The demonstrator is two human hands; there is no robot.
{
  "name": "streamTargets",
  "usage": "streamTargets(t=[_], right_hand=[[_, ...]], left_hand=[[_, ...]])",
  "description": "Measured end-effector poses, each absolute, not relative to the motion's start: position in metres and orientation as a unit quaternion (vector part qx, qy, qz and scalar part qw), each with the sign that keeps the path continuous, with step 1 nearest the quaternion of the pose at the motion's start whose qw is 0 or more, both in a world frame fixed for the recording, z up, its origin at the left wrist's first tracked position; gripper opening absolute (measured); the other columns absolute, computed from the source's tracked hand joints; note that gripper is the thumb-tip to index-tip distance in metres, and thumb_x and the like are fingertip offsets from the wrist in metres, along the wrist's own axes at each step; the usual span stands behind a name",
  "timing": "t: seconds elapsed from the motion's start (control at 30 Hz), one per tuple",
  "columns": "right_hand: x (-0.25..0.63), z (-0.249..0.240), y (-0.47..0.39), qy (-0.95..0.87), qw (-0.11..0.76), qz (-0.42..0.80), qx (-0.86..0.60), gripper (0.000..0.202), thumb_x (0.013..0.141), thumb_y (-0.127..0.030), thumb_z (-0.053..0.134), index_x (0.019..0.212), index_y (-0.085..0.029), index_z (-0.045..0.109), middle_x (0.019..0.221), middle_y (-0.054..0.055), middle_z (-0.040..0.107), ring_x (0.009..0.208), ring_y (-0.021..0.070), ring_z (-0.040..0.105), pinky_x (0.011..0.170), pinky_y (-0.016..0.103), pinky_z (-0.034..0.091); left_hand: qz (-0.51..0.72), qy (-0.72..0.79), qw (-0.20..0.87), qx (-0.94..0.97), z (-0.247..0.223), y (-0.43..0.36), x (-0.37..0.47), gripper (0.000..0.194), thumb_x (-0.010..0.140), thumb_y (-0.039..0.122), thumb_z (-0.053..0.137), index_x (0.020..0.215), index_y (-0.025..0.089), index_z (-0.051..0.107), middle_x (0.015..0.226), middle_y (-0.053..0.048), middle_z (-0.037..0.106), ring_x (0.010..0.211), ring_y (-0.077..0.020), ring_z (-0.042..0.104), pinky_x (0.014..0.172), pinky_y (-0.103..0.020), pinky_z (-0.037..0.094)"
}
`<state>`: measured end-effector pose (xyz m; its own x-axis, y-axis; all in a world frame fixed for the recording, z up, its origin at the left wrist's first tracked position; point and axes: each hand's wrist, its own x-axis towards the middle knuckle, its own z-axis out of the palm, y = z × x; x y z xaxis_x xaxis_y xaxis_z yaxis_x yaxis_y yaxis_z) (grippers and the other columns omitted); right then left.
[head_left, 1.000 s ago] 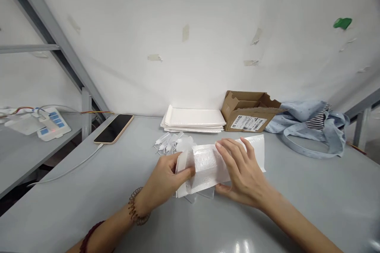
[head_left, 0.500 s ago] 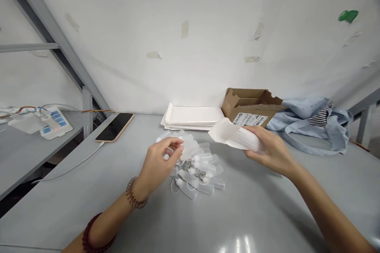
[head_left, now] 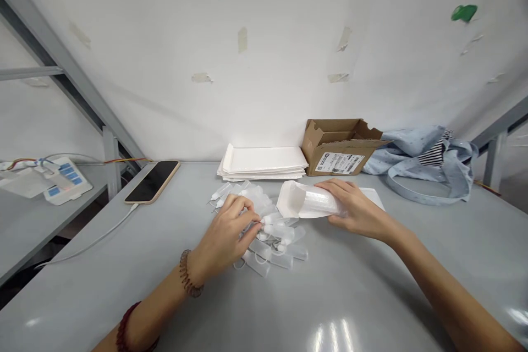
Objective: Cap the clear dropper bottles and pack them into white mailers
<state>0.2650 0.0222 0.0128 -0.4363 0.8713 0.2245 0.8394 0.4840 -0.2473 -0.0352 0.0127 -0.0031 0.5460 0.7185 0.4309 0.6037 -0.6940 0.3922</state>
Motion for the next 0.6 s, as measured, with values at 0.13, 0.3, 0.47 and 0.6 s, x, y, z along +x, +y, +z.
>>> streamTargets(t=[0.13,0.3,0.47,0.6], right_hand=[[0.266,0.013,0.022,-0.843,0.163,0.046,-0.511,0.053,0.069,-0.018,0.053,0.121,-0.024,0.047,0.118,0.007,0.056,0.108,0.0271,0.052,0.089,0.043,0.042],[0.268,0.015,0.021,-0.843,0.181,0.029,-0.506,0.054,0.068,-0.018,0.053,0.121,-0.025,0.048,0.117,0.007,0.057,0.107,0.0282,0.054,0.088,0.043,0.043],[0.264,0.016,0.019,-0.853,0.184,0.034,-0.488,0.054,0.068,-0.017,0.054,0.122,-0.024,0.047,0.119,0.008,0.056,0.108,0.0274,0.052,0.089,0.043,0.042],[0.252,0.016,0.011,-0.874,0.189,0.044,-0.446,0.057,0.066,-0.015,0.053,0.123,-0.022,0.048,0.117,0.008,0.058,0.106,0.0261,0.054,0.088,0.041,0.043]], left_hand=[[0.311,0.379,0.151,0.859,0.003,0.014,-0.039,0.014,0.086,0.015,0.053,0.077,0.017,0.063,0.085,-0.005,0.058,0.087,-0.0195,0.048,0.075,-0.032,0.044],[0.374,0.402,0.237,0.802,0.018,0.012,-0.044,0.014,0.084,0.018,0.058,0.073,0.018,0.066,0.082,-0.004,0.062,0.083,-0.0183,0.054,0.075,-0.032,0.045],[0.431,0.387,0.224,0.784,0.020,0.011,-0.044,0.012,0.084,0.018,0.059,0.075,0.019,0.068,0.080,-0.004,0.061,0.081,-0.0181,0.054,0.072,-0.031,0.046],[0.428,0.349,0.097,0.828,0.010,0.010,-0.039,0.013,0.084,0.015,0.060,0.085,0.022,0.071,0.077,-0.003,0.055,0.077,-0.0169,0.047,0.068,-0.030,0.044]])
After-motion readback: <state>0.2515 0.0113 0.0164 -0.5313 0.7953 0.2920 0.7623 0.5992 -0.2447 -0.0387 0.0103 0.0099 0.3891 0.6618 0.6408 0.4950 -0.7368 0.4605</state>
